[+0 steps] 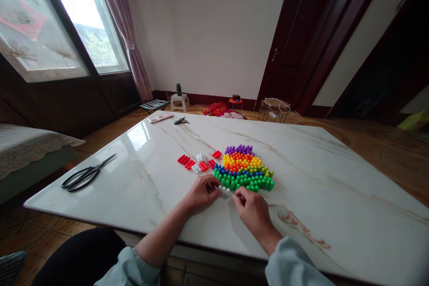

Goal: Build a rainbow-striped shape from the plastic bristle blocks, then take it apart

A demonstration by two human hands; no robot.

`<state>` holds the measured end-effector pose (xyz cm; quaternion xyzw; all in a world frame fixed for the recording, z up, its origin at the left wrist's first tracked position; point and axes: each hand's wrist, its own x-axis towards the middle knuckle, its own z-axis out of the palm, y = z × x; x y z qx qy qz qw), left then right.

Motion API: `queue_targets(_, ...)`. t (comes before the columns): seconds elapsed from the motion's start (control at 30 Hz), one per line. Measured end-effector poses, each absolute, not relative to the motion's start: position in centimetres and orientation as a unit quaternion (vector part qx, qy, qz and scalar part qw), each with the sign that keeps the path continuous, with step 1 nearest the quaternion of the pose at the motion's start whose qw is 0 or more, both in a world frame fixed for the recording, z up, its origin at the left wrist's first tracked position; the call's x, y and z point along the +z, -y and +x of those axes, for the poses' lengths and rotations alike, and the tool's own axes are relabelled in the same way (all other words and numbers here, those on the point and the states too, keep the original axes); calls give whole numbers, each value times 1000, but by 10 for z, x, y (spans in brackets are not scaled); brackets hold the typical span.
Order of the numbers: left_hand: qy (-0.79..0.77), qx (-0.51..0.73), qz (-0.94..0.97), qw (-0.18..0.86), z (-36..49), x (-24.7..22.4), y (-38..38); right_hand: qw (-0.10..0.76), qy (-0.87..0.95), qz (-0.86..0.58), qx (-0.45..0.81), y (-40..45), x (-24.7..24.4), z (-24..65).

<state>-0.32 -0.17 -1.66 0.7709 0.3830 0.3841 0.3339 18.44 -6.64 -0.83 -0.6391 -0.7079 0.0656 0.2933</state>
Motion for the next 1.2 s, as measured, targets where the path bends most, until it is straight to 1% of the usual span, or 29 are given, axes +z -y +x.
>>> queue_targets(0.13, -382, 379, 770, 342, -4, -15, 2, 263, 701, -660, 63, 69, -11, 190)
queue_targets(0.47, -379, 384, 769, 342, -4, -15, 2, 220, 716, -661, 46, 63, -13, 183)
queue_targets(0.63, -359, 383, 775, 353, -7, -16, -1, 219, 722, -654, 54, 66, -12, 180)
queue_targets(0.7, -387, 414, 767, 300, -10, -16, -3, 225, 724, -650, 59, 68, -13, 178)
queue_targets(0.8, -487, 474, 720, 141, -16, -18, -9, 226, 723, -651, 56, 68, -16, 176)
queue_targets(0.83, -522, 477, 702, 89, -18, -19, -11, 225, 723, -651, 54, 68, -17, 175)
queue_targets(0.9, -583, 443, 680, 18, -19, -21, -16, 224, 725, -649, 52, 68, -18, 175)
queue_targets(0.97, -625, 378, 682, -11, -18, -24, -20, 222, 728, -646, 49, 67, -19, 174)
queue_targets(1.07, -641, 295, 709, -8, -13, -28, -22, 218, 733, -644, 43, 68, -19, 174)
queue_targets(1.2, -641, 252, 725, -2, -10, -31, -25, 216, 735, -642, 41, 69, -18, 174)
